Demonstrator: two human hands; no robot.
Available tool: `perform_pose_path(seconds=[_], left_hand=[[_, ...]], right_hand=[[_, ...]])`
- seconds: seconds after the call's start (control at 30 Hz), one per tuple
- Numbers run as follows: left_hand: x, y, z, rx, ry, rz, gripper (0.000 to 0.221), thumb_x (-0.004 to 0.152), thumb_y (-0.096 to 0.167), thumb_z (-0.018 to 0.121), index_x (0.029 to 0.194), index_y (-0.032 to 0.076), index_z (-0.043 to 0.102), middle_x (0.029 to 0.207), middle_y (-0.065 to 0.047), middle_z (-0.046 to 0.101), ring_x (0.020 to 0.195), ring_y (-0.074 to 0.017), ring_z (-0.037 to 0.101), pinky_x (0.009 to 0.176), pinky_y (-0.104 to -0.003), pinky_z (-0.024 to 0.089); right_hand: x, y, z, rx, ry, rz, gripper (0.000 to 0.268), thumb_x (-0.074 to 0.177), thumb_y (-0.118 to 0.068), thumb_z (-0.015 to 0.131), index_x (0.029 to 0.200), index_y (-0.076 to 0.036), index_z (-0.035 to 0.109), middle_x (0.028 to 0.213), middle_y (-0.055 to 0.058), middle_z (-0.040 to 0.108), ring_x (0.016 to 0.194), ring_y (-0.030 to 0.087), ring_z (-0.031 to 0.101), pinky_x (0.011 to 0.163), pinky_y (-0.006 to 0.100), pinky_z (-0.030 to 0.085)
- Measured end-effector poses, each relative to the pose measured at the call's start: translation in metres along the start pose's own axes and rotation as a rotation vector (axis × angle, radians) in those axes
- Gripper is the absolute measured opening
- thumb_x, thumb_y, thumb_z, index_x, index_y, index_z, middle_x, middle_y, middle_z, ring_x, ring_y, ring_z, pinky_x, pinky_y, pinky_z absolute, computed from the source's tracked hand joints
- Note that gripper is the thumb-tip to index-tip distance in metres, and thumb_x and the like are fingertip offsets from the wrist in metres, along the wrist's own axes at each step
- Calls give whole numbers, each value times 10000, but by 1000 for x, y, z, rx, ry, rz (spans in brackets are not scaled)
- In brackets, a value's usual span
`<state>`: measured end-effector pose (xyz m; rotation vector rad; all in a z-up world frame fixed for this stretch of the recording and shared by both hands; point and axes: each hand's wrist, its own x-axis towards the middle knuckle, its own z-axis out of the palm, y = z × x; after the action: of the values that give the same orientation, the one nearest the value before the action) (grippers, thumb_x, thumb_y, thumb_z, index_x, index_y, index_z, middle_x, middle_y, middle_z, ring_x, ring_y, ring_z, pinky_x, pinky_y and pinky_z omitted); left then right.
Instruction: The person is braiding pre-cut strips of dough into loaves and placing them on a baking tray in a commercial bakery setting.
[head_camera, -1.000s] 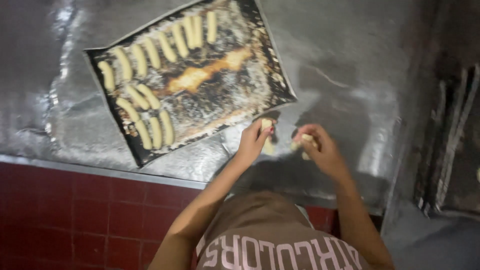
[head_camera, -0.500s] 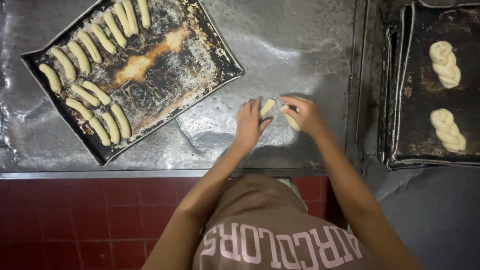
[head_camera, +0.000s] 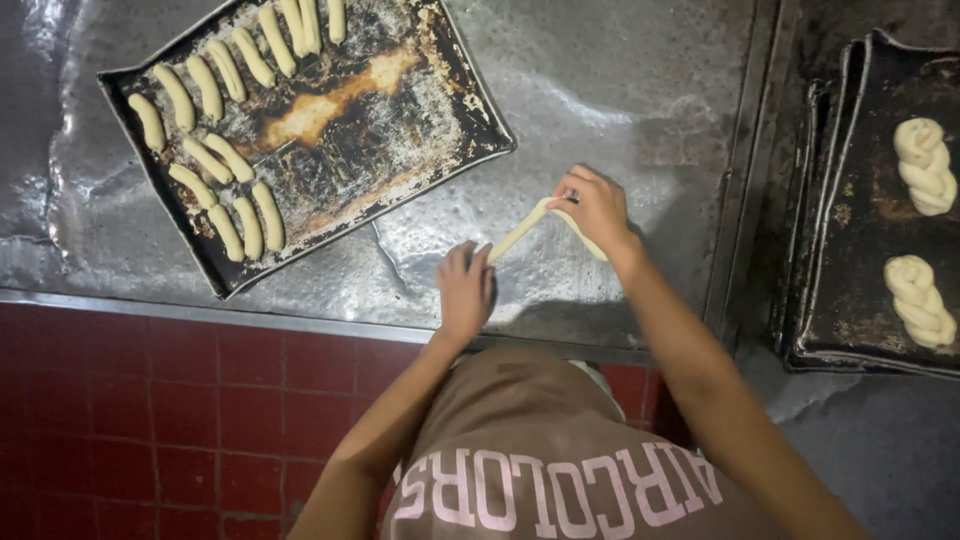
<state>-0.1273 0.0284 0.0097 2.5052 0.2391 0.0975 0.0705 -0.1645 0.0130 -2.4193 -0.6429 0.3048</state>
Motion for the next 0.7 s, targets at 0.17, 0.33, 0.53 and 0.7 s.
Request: perform_pose_path(seconds=[0.17, 0.33, 0.53, 0.7], left_hand=[[41, 42, 22, 113, -172, 317, 699, 965, 244, 679, 1569, 68, 372, 1610, -159, 384, 1523, -304, 323, 1208, -518, 285], [73, 53, 40, 332, -401, 300, 678, 1111, 413, 367, 1659, 95, 125, 1737, -98, 86, 1607, -246, 80, 1288, -500, 125], [43, 31, 0, 258, -447, 108, 661, 1121, 404, 291, 1667, 143, 26, 1739, -58, 28, 1599, -223, 30, 1278, -537, 66], [26, 15, -2, 331, -447, 93, 681, 1111, 437, 300, 1668, 182, 3, 1739, -59, -61, 1598, -256, -55, 1267, -575, 42]], right_hand=[[-1, -8, -2, -4, -71, 181, 435, 828, -361, 852, 1207, -297, 648, 891, -54, 657, 999, 216, 688, 881, 401, 530], [-57, 23, -11, 566, 13, 341, 253, 1034, -140, 627, 1267, -44, 649, 1047, 169, 701, 978, 269, 676, 835, 401, 556], [-91, -25, 17, 807, 135, 468, 232, 833, -149, 872, 1041, -83, 790, 962, 113, 765, 866, 165, 695, 773, 311, 568], [-33, -21, 43, 199, 341, 230, 157, 789, -305, 895, 885, -258, 780, 1033, -24, 590, 1002, 250, 566, 922, 388, 383]])
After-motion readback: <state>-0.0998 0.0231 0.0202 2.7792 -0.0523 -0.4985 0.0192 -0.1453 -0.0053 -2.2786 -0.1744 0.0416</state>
